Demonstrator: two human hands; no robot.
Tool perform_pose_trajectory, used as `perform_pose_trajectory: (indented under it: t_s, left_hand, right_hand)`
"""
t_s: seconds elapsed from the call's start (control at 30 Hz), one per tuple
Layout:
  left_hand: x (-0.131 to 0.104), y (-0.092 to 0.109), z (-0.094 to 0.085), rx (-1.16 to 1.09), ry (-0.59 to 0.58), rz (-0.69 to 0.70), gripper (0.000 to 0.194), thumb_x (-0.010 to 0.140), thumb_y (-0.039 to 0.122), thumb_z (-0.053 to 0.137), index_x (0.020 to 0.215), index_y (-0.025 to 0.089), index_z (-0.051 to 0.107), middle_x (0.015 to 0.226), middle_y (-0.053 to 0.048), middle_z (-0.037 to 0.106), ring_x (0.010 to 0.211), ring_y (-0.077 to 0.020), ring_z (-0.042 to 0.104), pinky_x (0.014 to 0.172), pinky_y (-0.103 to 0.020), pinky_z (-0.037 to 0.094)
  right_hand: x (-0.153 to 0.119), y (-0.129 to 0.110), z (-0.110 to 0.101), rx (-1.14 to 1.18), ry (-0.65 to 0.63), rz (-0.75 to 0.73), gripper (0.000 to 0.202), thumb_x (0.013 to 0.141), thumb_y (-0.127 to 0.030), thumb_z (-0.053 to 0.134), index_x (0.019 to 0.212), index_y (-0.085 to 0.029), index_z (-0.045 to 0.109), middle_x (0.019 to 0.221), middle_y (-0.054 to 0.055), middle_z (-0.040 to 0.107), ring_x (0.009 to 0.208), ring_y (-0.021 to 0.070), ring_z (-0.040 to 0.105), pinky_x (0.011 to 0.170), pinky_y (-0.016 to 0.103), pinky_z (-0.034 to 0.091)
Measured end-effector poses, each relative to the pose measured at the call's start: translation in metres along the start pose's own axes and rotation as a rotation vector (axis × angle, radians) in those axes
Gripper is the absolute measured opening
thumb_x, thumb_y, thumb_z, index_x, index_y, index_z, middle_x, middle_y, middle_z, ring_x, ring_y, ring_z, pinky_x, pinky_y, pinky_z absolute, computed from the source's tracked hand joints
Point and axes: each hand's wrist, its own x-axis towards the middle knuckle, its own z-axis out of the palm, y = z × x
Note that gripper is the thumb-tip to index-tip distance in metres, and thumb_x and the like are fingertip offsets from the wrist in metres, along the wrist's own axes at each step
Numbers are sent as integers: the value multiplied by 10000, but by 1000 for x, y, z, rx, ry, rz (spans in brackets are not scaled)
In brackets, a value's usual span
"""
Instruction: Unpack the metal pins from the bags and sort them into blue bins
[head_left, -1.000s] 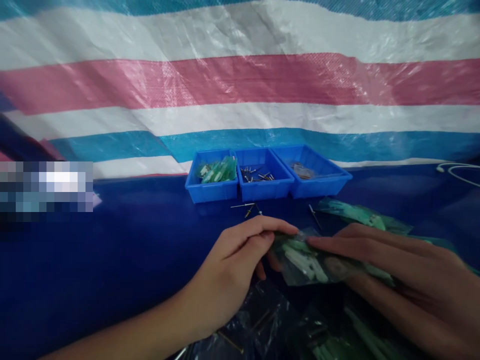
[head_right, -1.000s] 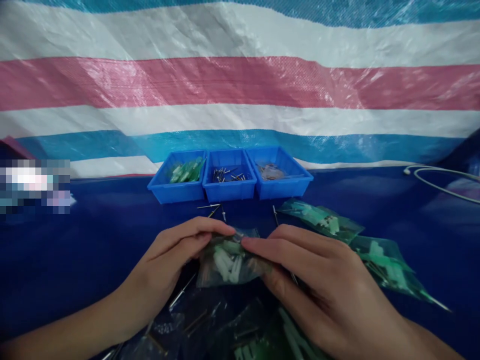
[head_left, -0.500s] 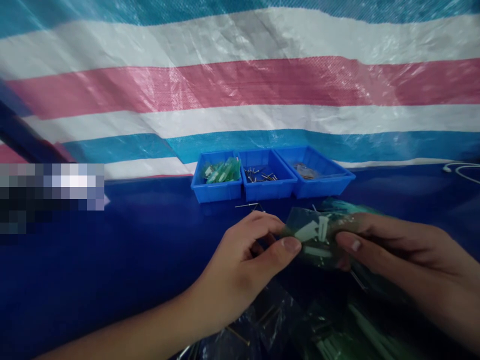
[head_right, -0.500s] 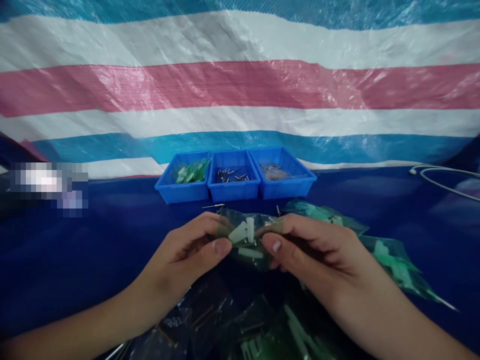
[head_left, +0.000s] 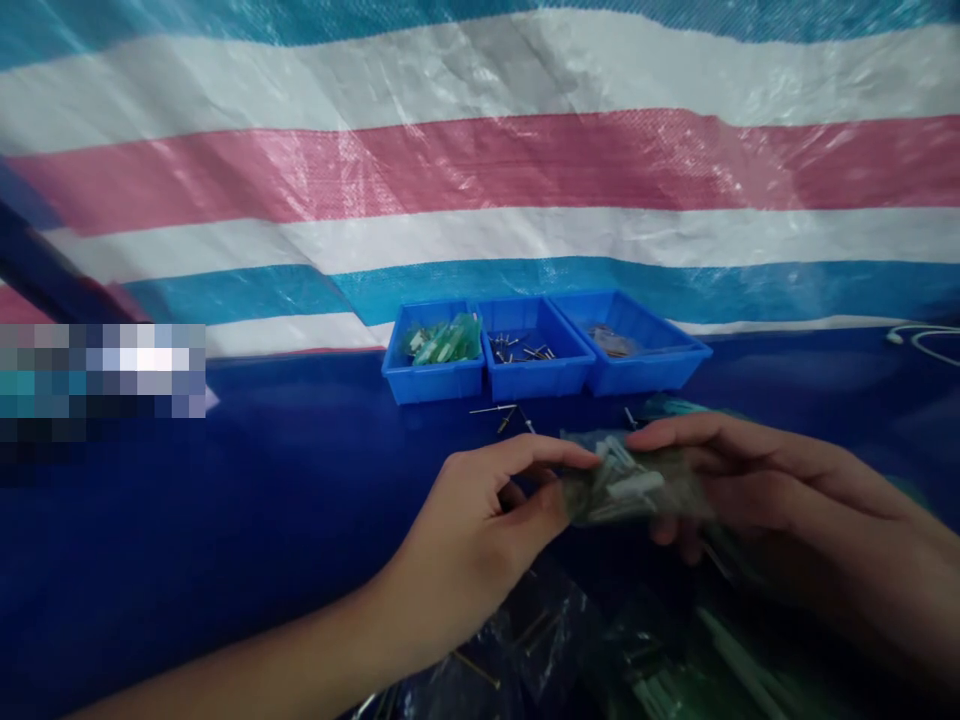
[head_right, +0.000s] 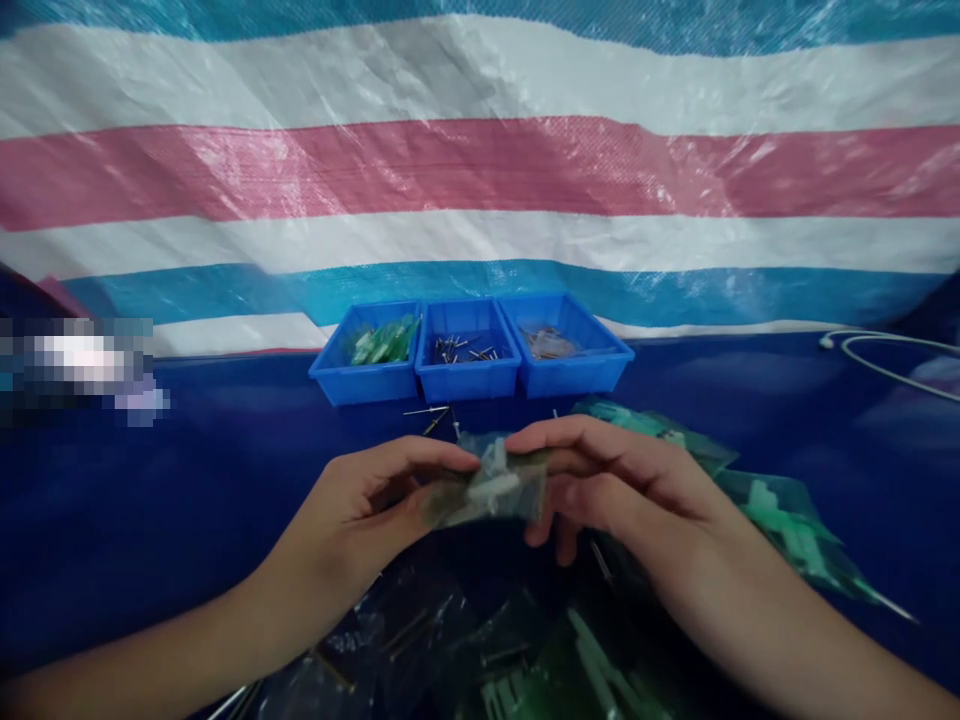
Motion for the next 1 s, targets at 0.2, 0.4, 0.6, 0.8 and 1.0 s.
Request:
perform_pose_trajectory:
  t_s: [0.2,0.4,0.6,0.8,1.0]
  left_hand:
    - [-1,7,1,57,50,37,328,810,380,562,569,160,530,585,36,434,548,-84,409,488,-196,294]
    - [-5,3,1,-34,26,8,159,869,309,486,1024,275,495,651,58,529,587,-98,464,514,-193,340]
    - [-7,2,1,103,-22,142,392,831,76,438,1132,318,509,855,49,622,730,-97,585,622,-183,417]
    - [-1,4,1,45,19,57,177,816,310,558,973,261,625,748,31,628,629,-105,545,542,-183,405]
    - [-1,7,2,18,44,-12,366,866,382,457,567,171,486,507,43,460,479,-76,407,434,-177,304]
  right_hand:
    - [-3,-9,4,-195,-19,100,256,771,-359,584,567,-205,568,459,-40,427,385,76,392,327,156,332]
    - [-5,-9,9,-35,-47,266,209,714,-340,639,588,-201,547,477,-47,440,397,66,379,332,141,295]
    - [1,-3,9,134,42,258,256,767,-386,600,972,-248,535,556,-43,549,429,110,555,389,178,432]
    - [-2,-4,7,183,45,238,328,736,-424,579,1025,-268,563,498,-12,601,419,155,572,386,218,453]
    - [-4,-9,6,-1,-21,117,150,750,-378,587,696,-248,640,591,-2,645,430,106,565,409,179,447]
